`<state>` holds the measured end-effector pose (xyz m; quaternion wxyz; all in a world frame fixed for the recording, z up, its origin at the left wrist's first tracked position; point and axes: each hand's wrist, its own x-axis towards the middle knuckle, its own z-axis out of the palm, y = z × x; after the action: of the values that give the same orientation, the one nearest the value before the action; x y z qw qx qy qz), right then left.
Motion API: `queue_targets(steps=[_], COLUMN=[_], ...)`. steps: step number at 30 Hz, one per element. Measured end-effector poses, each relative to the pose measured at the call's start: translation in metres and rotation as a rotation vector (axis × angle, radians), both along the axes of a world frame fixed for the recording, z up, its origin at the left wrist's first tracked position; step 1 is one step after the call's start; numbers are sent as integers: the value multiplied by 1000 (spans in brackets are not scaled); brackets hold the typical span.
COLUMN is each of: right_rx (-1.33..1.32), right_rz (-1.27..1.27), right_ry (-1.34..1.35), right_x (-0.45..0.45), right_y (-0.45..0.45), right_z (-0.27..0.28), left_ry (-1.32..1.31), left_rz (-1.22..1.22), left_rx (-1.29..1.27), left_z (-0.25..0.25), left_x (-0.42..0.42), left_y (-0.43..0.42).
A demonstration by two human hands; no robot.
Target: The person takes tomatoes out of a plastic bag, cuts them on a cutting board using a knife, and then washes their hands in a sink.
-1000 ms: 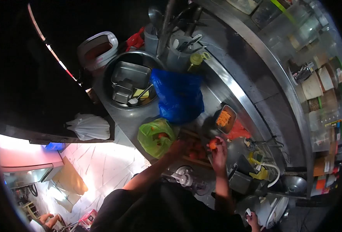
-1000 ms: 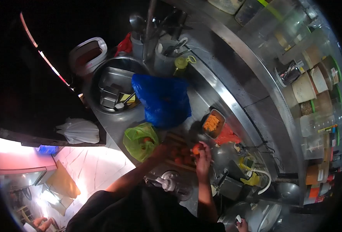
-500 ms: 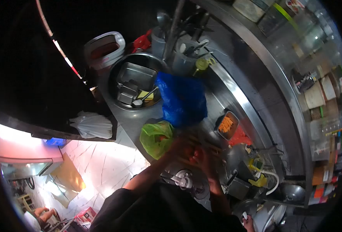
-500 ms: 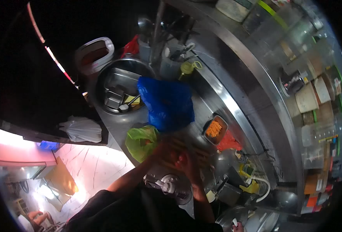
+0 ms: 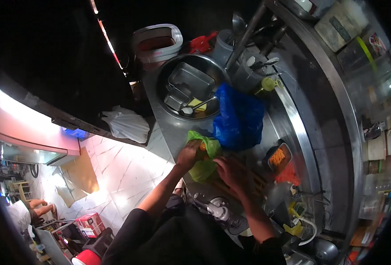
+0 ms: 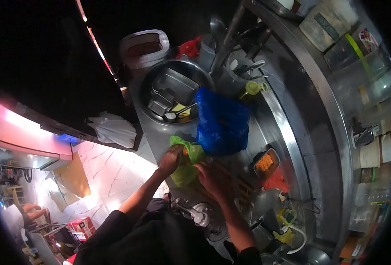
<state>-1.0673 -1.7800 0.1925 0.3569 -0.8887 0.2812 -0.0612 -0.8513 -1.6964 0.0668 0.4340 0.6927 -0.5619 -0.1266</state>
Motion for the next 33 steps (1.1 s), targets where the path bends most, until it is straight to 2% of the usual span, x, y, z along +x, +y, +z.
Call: queue_targets(steps=[1, 3, 4, 7, 9, 12, 15, 16, 18, 19, 22, 24, 25, 27, 28, 30, 33], right_rx=[44, 126, 65, -112, -233, -286, -263, -162, 36, 14, -79, -165, -136, -79, -63, -32, 245], right_rz=[12, 40, 41, 51, 56, 114, 83, 89, 99, 82, 55, 60, 79, 117, 112, 103, -168], right_ry=[-8, -22, -29, -39, -37, 229, 263, 268, 273, 263, 226, 199, 223, 270, 211, 95, 82], right_x=[8, 19, 19, 18, 17, 26, 25, 30, 41, 39, 32, 28, 29, 32, 31, 27, 16], right_y=[1, -10, -15, -26, -25, -13, -4, -5, -9, -8, -7, -8, -11, -18, -17, -13, 0], right_z=[-20, -89, -104, -128, -140, -97, -102, -99, -88, -92, -110, -128, -128, -125, -123, -113, -81], left_ry=[-1, 50, 79, 114, -25, -186, -190, -173, -115, -87, -3, -119, -176, -97, -58, -89, -189], left_rz=[-23, -138, -195, -191, -136, -74, -46, -39, -154, -209, -111, -187, -223, -169, -142, -119, -217], left_rx=[-16, 299, 455, 530, 438, 336, 192, 135, 362, 472, 394, 425, 439, 289, 212, 232, 288], left_z=[6, 8, 9, 19, 15, -10, -22, -24, -4, 0, -3, -22, -16, -4, 9, 22, 1], left_x=[3, 7, 8, 6, -4, -18, -22, -21, -21, -22, -38, -46, -46, -47, -45, -43, -40], left_y=[-8, -17, -20, -19, -13, -4, 7, 11, 26, 30, 43, 48, 49, 53, 55, 56, 56])
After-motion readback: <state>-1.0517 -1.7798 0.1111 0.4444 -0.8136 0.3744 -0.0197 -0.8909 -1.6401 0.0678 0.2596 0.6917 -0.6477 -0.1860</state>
